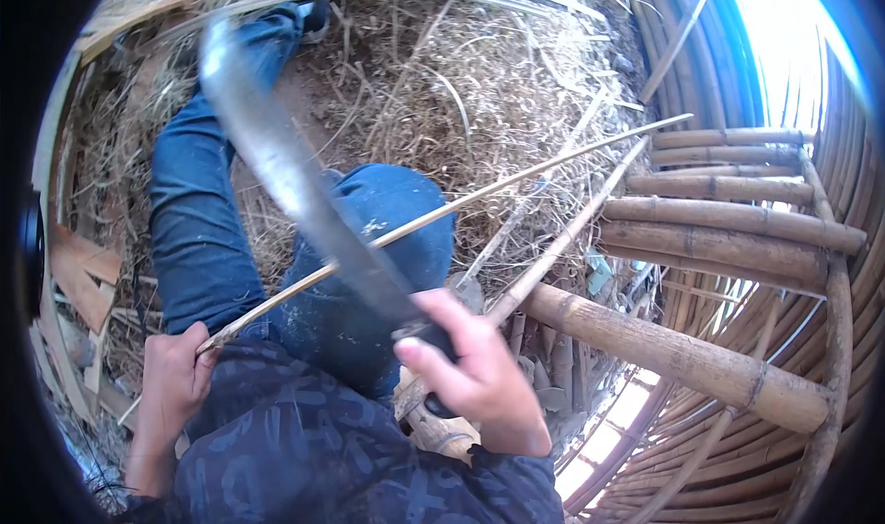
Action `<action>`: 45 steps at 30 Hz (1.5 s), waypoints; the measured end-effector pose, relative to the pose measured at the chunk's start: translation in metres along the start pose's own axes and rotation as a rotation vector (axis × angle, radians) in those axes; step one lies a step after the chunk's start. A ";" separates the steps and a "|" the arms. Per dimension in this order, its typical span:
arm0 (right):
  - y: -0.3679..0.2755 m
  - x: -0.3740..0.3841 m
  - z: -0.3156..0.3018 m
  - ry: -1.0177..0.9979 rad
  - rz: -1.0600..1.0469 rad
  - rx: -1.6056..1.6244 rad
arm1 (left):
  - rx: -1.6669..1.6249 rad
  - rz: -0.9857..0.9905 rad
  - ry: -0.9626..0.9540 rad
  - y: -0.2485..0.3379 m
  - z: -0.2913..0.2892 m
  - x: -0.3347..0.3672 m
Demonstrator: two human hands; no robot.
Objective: The person holds a long bamboo strip and uses a machete to shave the surface of the wood while sitting in a circular bamboo structure.
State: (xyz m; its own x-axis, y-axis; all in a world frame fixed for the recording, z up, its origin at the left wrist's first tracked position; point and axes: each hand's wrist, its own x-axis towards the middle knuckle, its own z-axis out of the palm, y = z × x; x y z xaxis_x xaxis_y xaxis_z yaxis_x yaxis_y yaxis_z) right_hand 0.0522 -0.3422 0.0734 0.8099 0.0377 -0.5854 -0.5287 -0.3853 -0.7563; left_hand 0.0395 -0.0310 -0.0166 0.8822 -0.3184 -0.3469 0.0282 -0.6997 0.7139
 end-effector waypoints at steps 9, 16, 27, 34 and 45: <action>-0.010 0.017 0.007 0.301 -0.095 0.153 | 0.058 0.044 0.010 -0.006 0.002 -0.002; 0.006 0.018 0.029 0.106 -0.111 0.042 | -0.019 -0.036 -0.004 -0.014 0.006 -0.005; 0.005 0.016 0.014 0.123 -0.090 0.235 | -0.051 0.026 -0.045 -0.005 -0.001 0.011; 0.007 0.013 0.008 0.081 -0.065 0.347 | -0.045 -0.022 -0.075 0.003 -0.005 0.018; 0.008 0.010 0.012 0.014 -0.071 0.466 | -0.146 0.049 -0.063 0.014 -0.005 0.024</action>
State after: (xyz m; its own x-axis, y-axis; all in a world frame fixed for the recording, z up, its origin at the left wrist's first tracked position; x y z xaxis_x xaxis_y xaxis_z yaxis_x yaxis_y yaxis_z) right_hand 0.0531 -0.3338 0.0573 0.8499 0.0353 -0.5258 -0.5269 0.0732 -0.8468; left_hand 0.0632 -0.0451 -0.0115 0.8533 -0.3924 -0.3433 0.0576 -0.5834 0.8101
